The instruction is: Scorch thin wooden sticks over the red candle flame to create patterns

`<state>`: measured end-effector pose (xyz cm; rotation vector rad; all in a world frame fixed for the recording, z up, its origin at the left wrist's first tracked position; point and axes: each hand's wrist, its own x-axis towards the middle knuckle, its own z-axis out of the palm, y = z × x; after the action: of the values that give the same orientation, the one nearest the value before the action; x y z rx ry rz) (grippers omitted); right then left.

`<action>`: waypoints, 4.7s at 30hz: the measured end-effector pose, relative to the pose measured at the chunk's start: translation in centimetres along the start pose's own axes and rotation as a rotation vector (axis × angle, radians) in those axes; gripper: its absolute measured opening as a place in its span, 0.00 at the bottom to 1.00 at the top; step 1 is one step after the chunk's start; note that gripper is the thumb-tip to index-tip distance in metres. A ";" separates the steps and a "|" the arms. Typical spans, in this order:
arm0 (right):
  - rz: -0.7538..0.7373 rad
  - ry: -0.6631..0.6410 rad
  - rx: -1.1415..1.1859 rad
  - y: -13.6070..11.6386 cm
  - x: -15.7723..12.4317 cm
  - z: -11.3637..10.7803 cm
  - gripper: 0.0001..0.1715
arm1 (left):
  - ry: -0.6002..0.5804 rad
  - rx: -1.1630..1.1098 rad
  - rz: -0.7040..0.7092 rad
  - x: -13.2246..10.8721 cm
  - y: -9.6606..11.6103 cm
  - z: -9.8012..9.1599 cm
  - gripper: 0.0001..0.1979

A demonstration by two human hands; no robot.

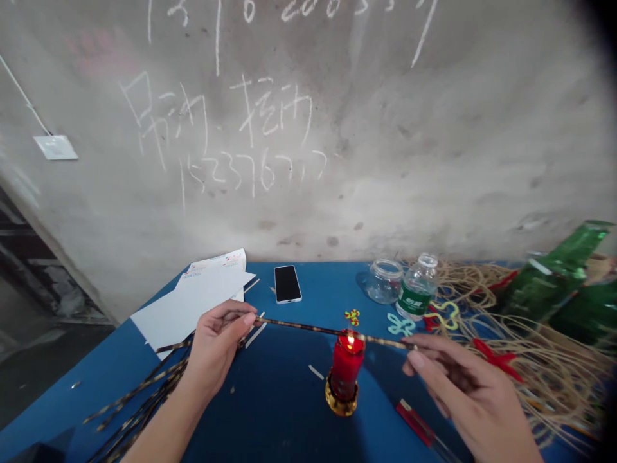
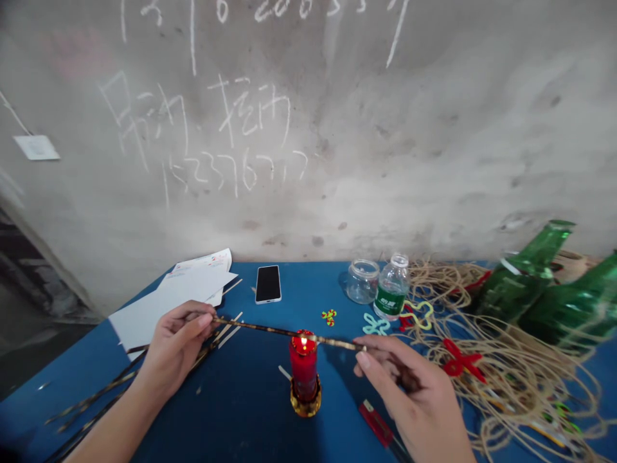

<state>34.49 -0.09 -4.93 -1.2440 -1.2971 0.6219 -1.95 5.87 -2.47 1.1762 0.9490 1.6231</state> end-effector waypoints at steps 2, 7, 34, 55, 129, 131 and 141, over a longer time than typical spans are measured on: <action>-0.005 0.013 -0.014 -0.2 -0.1 -0.1 0.22 | -0.006 -0.006 -0.004 0.0 0.0 0.0 0.16; -0.058 -0.067 -0.055 0.5 0.1 -0.7 0.19 | 0.014 -0.024 -0.020 0.1 0.2 0.2 0.17; -0.132 -0.044 -0.069 0.3 -0.1 -0.3 0.13 | 0.050 -0.011 -0.006 0.6 -0.6 -0.4 0.17; -0.189 -0.014 -0.087 -0.3 -0.3 -0.1 0.11 | 0.097 -0.021 -0.011 0.9 -1.2 -0.8 0.18; -0.159 -0.099 0.006 -1.1 -2.4 0.7 0.19 | 0.218 0.025 -0.040 1.3 -1.2 -0.3 0.21; -0.158 -0.105 0.010 -1.2 -2.4 0.8 0.19 | 0.223 0.033 -0.049 1.3 -1.2 -0.3 0.22; -0.114 -0.142 0.033 -1.2 -2.6 0.8 0.19 | 0.211 0.063 -0.033 0.7 -1.1 -0.4 0.25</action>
<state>32.80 -2.51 -4.91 -1.1065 -1.4593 0.6557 -2.17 6.82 -3.35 1.0391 1.1546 1.7258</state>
